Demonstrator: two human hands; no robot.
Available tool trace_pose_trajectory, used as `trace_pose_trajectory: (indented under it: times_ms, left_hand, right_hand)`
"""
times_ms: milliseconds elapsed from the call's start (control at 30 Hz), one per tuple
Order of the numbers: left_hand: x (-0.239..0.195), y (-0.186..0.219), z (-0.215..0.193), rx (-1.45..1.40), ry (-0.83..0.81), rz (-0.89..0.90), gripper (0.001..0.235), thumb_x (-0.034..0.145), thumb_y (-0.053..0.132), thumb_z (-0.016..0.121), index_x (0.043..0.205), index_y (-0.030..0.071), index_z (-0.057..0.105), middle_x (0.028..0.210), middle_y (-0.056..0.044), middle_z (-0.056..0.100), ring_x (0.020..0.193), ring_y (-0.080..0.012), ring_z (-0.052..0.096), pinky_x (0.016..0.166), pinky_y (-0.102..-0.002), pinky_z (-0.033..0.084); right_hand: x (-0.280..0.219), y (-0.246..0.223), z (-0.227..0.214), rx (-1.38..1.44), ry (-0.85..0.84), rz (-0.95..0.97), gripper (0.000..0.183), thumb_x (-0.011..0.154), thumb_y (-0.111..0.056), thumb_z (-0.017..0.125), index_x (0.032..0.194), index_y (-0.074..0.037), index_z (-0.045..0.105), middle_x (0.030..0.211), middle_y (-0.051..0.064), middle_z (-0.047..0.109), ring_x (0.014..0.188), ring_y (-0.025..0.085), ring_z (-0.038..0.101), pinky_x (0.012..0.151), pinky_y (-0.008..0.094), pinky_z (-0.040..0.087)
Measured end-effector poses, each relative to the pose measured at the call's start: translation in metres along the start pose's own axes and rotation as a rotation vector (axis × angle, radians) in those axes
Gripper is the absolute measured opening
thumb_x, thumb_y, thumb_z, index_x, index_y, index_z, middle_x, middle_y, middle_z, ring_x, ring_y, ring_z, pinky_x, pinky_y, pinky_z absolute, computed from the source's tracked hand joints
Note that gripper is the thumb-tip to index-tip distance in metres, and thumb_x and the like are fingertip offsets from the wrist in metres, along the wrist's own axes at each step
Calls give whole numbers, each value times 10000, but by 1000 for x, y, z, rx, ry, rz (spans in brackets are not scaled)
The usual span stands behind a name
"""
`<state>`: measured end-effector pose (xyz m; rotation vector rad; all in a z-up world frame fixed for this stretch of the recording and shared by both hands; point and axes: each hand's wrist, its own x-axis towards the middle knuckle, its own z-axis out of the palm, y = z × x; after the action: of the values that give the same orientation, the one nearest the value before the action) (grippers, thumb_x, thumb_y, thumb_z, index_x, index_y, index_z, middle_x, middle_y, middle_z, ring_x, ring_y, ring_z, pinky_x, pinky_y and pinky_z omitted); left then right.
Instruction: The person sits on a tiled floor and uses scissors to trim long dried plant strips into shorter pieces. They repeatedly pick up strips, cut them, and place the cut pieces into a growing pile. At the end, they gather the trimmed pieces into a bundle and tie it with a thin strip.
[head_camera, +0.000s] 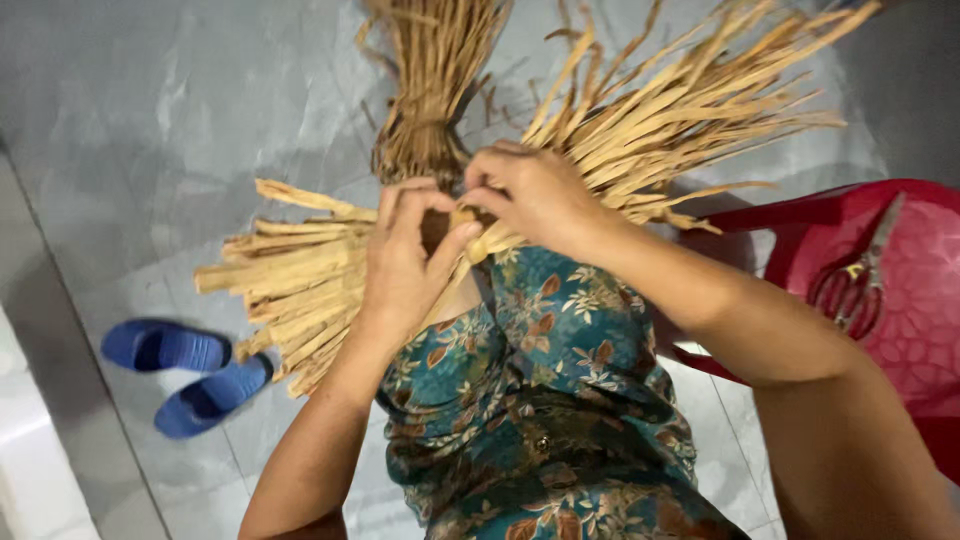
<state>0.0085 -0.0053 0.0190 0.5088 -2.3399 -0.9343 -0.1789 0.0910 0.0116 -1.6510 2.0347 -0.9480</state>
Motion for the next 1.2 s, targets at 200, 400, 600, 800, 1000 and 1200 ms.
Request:
trace_pose_trajectory:
  times_ms: [200, 400, 600, 800, 1000, 1200]
  left_hand:
    - [-2, 2, -17, 61, -146, -128, 178, 970, 48, 623, 1139, 24, 675, 1188, -152, 651, 1060, -362, 662, 898, -437, 554]
    - [41, -20, -24, 260, -554, -111, 182, 869, 94, 716, 1034, 131, 781, 1025, -87, 680, 1023, -334, 655, 849, -467, 516]
    - [64, -35, -28, 96, -761, -4, 207, 825, 149, 751, 1026, 105, 772, 1054, -91, 662, 1008, -313, 657, 842, -437, 529]
    - [57, -35, -24, 195, -684, 121, 145, 843, 118, 697, 981, 90, 730, 1037, -67, 684, 959, -335, 679, 777, -447, 550]
    - [29, -31, -8, 435, -454, 156, 114, 911, 37, 619, 1020, 44, 584, 999, -142, 630, 774, -362, 678, 700, -490, 558]
    - [12, -29, -1, 421, -257, 224, 279, 776, 28, 662, 1045, 25, 587, 1018, -144, 639, 737, -372, 674, 653, -473, 561]
  right_hand:
    - [-13, -17, -8, -265, 122, -236, 141, 871, -193, 787, 941, -83, 733, 947, 67, 596, 934, 292, 592, 805, 424, 518]
    - [-14, -28, -4, -477, 117, -352, 103, 810, -96, 712, 885, -42, 666, 906, 85, 571, 923, 276, 614, 780, 402, 538]
    - [-22, -24, 4, -406, 115, -288, 99, 819, -101, 689, 854, -43, 616, 863, 101, 564, 868, 290, 661, 667, 393, 570]
    - [-21, -17, 16, -405, 150, -238, 138, 817, -113, 681, 930, -42, 643, 909, 111, 602, 895, 302, 674, 767, 405, 582]
    - [-9, -28, 10, -274, 36, -109, 163, 855, -174, 697, 919, -25, 689, 910, 156, 667, 918, 348, 688, 772, 450, 580]
    - [-12, -49, 4, -232, -134, 30, 454, 859, -329, 721, 1002, 95, 650, 972, 292, 674, 884, 425, 690, 715, 499, 595]
